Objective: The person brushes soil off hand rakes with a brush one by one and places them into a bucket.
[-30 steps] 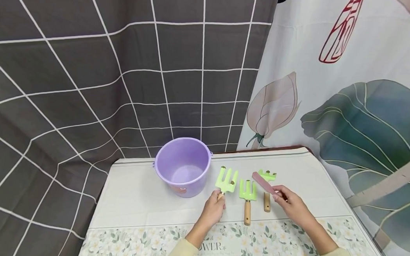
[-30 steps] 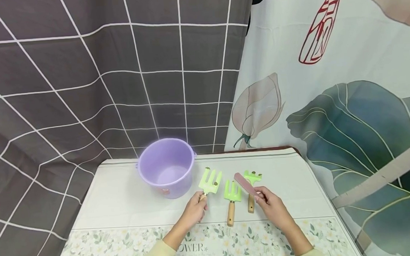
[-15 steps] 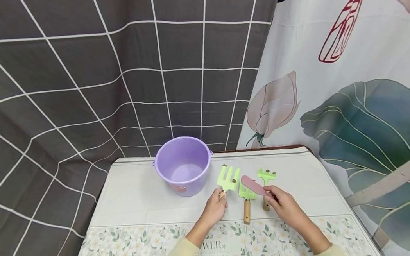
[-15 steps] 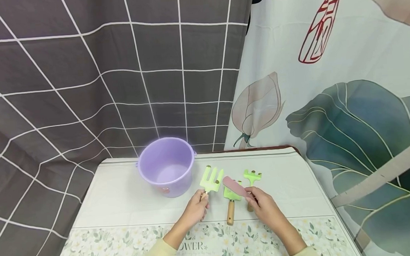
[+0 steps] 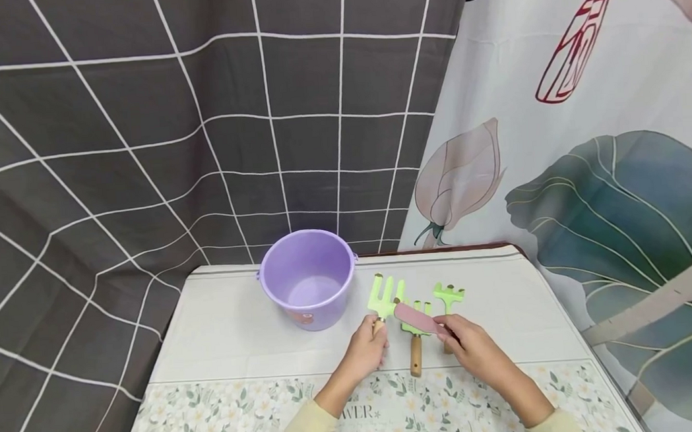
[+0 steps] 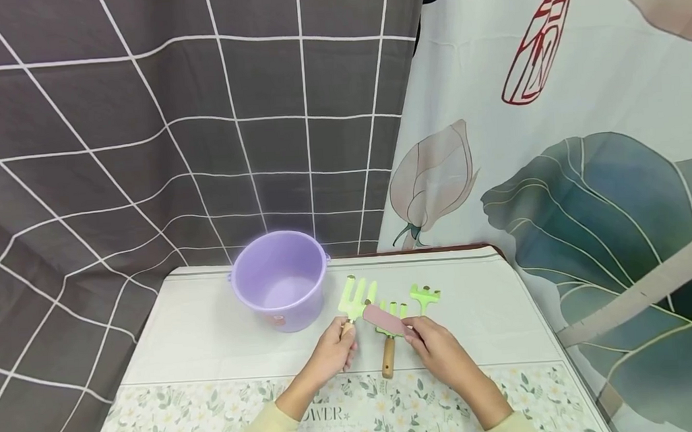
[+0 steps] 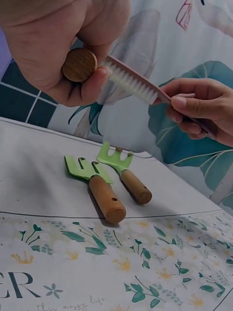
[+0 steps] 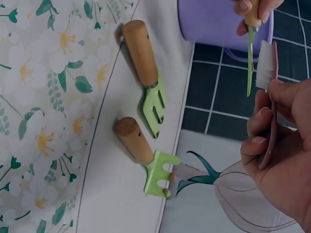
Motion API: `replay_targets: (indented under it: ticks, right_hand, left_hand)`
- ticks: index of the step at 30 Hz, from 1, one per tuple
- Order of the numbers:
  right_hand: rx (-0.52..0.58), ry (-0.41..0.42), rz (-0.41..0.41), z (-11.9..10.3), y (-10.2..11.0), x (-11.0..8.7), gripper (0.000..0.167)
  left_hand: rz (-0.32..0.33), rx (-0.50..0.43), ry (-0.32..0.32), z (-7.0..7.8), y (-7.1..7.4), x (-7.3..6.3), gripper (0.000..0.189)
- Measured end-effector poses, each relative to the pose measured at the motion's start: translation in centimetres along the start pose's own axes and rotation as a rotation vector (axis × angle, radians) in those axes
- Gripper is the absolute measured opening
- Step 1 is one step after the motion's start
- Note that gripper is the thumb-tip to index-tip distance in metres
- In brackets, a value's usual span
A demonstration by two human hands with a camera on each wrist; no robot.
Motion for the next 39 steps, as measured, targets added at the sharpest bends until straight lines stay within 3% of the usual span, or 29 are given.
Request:
replay_targets:
  ticks: [9, 21, 26, 39]
  right_hand:
    - [-0.044, 0.06, 0.02, -0.4, 0.2, 0.4, 0.024]
    - [-0.137, 0.008, 0.037, -0.9, -0.1, 1.3, 0.024]
    - [-0.166, 0.025, 0.065, -0.7, -0.2, 1.6, 0.023]
    - [-0.156, 0.013, 0.088, -0.3, -0.4, 1.6, 0.024]
  left_hand:
    - [-0.029, -0.023, -0.018, 0.9, -0.2, -0.3, 0.033]
    - [-0.039, -0.035, -0.012, 1.0, -0.4, -0.4, 0.028]
    - [-0.042, -0.038, -0.011, 0.9, -0.4, -0.5, 0.026]
    - [-0.048, -0.056, -0.002, 0.5, -0.5, -0.5, 0.027]
Point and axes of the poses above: each hand's wrist, its own x-axis towards the middle knuckle, its own y-axis out of the back of the hand, z = x × y, the point moved 2 cm from there along x, towards the middle knuckle, and after that the axes turned 4 degrees about -z, right-handed, at the moved point
